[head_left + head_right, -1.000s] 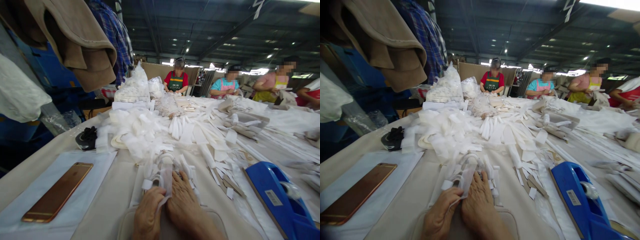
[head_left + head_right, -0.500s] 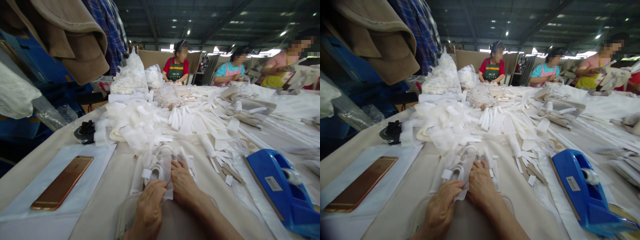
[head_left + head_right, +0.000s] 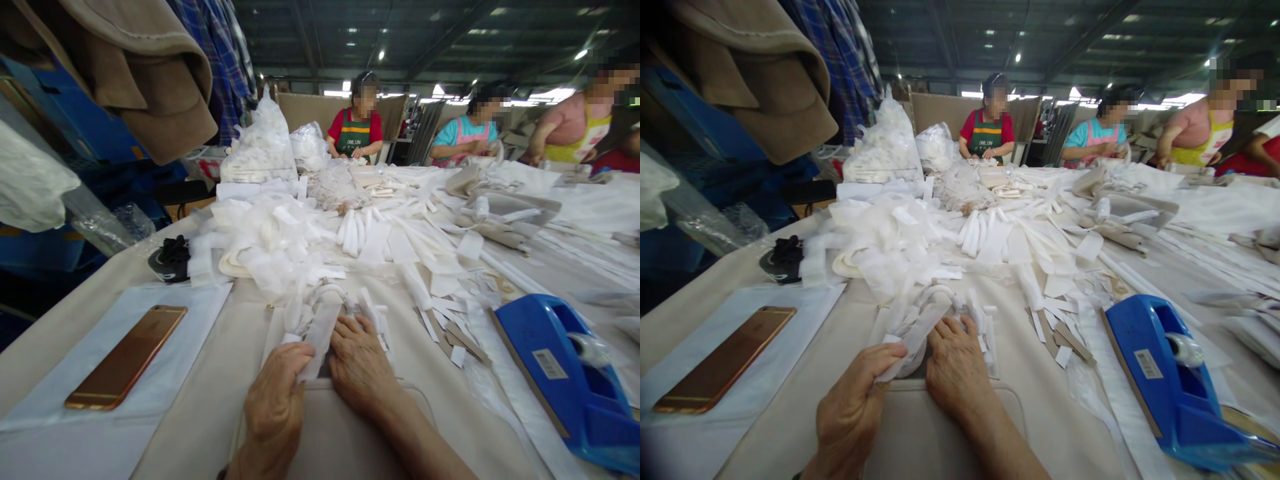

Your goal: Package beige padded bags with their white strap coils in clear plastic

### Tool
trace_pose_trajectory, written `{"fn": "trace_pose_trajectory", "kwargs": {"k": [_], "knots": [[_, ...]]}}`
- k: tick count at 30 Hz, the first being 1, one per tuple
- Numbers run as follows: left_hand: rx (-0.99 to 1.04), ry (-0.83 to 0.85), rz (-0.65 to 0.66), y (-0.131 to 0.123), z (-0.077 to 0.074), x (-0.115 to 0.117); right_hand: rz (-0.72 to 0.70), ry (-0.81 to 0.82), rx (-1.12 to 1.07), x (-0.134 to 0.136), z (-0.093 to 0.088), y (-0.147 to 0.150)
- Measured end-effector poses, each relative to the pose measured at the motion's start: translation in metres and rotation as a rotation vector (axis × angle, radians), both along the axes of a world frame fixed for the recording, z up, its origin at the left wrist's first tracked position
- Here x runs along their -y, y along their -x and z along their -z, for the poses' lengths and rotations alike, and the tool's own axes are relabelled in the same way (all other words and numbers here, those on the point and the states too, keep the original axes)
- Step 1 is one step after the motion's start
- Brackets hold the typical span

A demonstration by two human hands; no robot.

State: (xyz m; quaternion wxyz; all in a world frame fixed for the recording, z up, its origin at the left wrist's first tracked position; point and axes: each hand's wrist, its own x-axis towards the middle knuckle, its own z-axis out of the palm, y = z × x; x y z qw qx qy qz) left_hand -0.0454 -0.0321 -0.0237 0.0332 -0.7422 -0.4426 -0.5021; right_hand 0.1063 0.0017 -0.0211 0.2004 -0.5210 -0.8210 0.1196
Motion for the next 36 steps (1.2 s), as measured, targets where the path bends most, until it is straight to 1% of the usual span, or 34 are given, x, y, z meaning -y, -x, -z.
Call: {"fn": "trace_pose_trajectory", "kwargs": {"k": [3,7,12,17,20,22,23,26,29,31,34,36], "knots": [[0.037,0.03,-0.041,0.004,-0.008,-0.004,-0.001,0.023,0.021,0.0,-0.002,0.001],[0.009,0.03,-0.023,0.005,-0.021,-0.008,0.004,0.026,0.045,0.0,-0.003,0.001],[-0.038,-0.01,-0.016,0.005,-0.037,-0.009,0.008,-0.011,0.043,0.001,-0.001,0.002],[-0.206,-0.118,0.091,0.0,-0.048,0.007,-0.01,-0.024,0.072,0.001,-0.002,0.001],[-0.262,-0.123,0.131,-0.002,-0.048,0.021,-0.019,-0.023,0.082,0.001,-0.002,0.0],[-0.282,-0.145,0.162,-0.003,-0.041,0.028,-0.015,-0.021,0.077,0.001,-0.002,-0.001],[-0.279,-0.176,0.178,-0.003,-0.035,0.031,-0.014,-0.019,0.075,0.001,-0.001,-0.002],[-0.239,-0.27,0.189,-0.006,-0.009,0.039,-0.026,-0.015,0.071,-0.001,0.0,-0.003],[-0.22,-0.298,0.154,-0.012,0.018,0.045,-0.038,0.004,0.036,-0.003,-0.001,-0.003],[-0.2,-0.324,0.112,-0.018,0.032,0.048,-0.028,0.021,-0.012,-0.003,-0.002,-0.004],[-0.16,-0.341,0.034,-0.029,0.048,0.051,0.008,0.011,-0.1,-0.002,0.0,-0.004],[-0.143,-0.353,-0.019,-0.034,0.055,0.052,0.029,-0.03,-0.151,-0.001,0.004,-0.004]]}}
